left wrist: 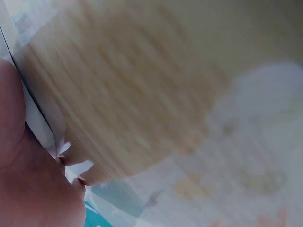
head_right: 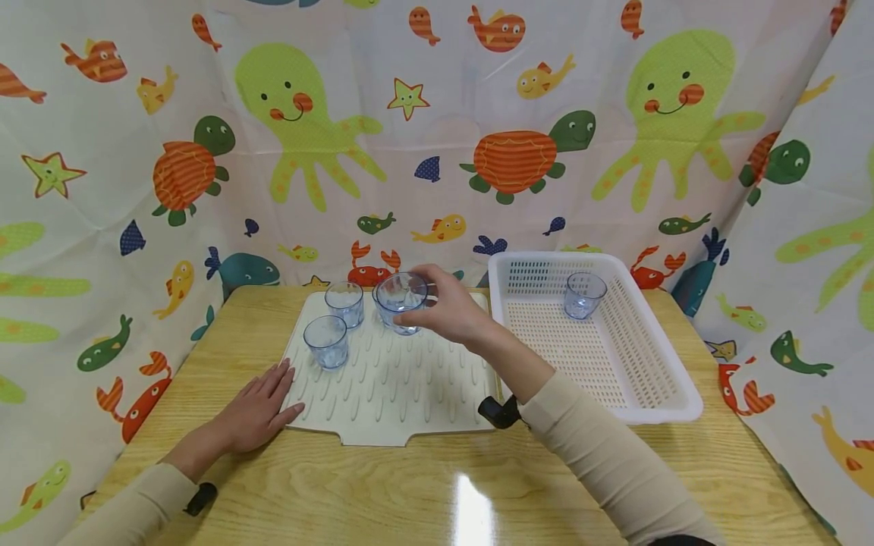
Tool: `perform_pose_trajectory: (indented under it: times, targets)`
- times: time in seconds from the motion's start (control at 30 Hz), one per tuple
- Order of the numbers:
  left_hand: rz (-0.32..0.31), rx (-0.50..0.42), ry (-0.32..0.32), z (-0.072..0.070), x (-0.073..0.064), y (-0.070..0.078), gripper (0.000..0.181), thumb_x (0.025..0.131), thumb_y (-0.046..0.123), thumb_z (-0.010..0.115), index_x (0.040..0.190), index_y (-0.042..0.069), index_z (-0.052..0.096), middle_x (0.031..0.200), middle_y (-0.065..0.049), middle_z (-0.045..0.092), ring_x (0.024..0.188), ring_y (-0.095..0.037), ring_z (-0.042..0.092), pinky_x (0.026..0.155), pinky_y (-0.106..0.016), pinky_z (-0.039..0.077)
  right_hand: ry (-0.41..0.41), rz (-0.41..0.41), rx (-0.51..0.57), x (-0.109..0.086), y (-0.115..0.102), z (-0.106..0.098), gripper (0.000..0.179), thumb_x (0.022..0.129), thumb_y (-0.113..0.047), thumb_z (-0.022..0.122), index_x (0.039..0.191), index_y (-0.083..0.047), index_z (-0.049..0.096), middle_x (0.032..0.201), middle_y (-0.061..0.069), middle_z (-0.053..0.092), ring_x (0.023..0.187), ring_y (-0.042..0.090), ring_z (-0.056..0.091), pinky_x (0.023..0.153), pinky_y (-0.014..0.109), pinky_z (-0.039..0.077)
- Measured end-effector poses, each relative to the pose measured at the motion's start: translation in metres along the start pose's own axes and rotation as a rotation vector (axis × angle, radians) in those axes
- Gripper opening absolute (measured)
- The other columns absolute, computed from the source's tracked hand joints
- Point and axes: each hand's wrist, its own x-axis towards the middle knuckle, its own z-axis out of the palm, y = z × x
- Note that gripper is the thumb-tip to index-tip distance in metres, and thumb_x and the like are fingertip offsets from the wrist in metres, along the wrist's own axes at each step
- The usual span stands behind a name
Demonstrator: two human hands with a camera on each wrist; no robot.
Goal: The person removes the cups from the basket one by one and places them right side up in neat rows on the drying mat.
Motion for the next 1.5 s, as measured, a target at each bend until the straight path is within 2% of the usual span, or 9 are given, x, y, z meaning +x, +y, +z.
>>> perform_pose_trajectory:
  times: [0.17,0.3,0.63,0.8,1.0,1.17,1.5]
  targets:
    - [-0.002,0.003,0.002,-0.001,0.001,0.0,0.085,0.106,0.058,0.043,0.159,-0.005,0.026,0.168,-0.025,0.016,0.154,-0.046,0.017,0.119,-0.067,0.018,-0.001,0.011,-0.011,0.002,-0.001,0.004,0.081,0.085,-0.021,0.086,0.152,-0.011,0.041,0.148,0.008,0.05,0.142,0.031,0.046,0.109,0.05,0.046]
    - [-0.007,0.004,0.002,-0.002,0.002,0.0,0.084,0.105,0.057,0.044,0.159,-0.005,0.026,0.168,-0.025,0.016,0.154,-0.046,0.017,0.119,-0.067,0.018,-0.009,0.004,-0.011,0.006,-0.001,0.008,0.081,0.085,-0.021,0.085,0.152,-0.009,0.041,0.149,0.011,0.05,0.14,0.034,0.048,0.107,0.051,0.048]
    - [-0.009,-0.001,-0.014,-0.002,0.002,0.001,0.084,0.106,0.057,0.044,0.16,-0.005,0.024,0.168,-0.025,0.015,0.154,-0.046,0.016,0.12,-0.067,0.017,-0.011,0.016,0.0,0.013,0.004,0.016,0.078,0.085,-0.018,0.085,0.15,-0.007,0.043,0.143,0.013,0.054,0.136,0.036,0.051,0.104,0.049,0.05]
    - [-0.007,-0.001,-0.015,-0.004,0.004,0.002,0.084,0.106,0.056,0.044,0.16,-0.005,0.024,0.168,-0.025,0.014,0.154,-0.046,0.015,0.12,-0.067,0.017,-0.013,0.022,0.003,0.016,0.006,0.02,0.08,0.084,-0.017,0.085,0.15,-0.005,0.042,0.144,0.014,0.053,0.134,0.034,0.052,0.103,0.048,0.051]
    - [-0.004,-0.007,-0.012,-0.007,0.002,0.003,0.083,0.106,0.055,0.045,0.159,-0.006,0.025,0.168,-0.026,0.015,0.154,-0.046,0.016,0.119,-0.067,0.017,-0.003,0.027,0.01,0.022,0.011,0.024,0.08,0.085,-0.018,0.085,0.151,-0.004,0.041,0.148,0.017,0.049,0.138,0.038,0.048,0.106,0.05,0.049]
    - [0.0,-0.016,-0.009,-0.01,-0.001,0.005,0.082,0.107,0.055,0.042,0.159,-0.007,0.025,0.168,-0.026,0.015,0.153,-0.046,0.016,0.12,-0.066,0.017,0.006,0.034,0.009,0.025,0.013,0.029,0.079,0.084,-0.017,0.085,0.15,-0.005,0.042,0.145,0.014,0.051,0.135,0.035,0.05,0.104,0.047,0.051]
    - [-0.001,-0.014,-0.002,-0.004,-0.001,0.002,0.085,0.106,0.059,0.039,0.16,-0.005,0.024,0.168,-0.025,0.015,0.154,-0.045,0.016,0.12,-0.065,0.018,0.012,0.048,-0.012,0.03,0.021,0.041,0.079,0.084,-0.018,0.085,0.149,-0.006,0.043,0.143,0.012,0.05,0.134,0.035,0.05,0.102,0.044,0.053]
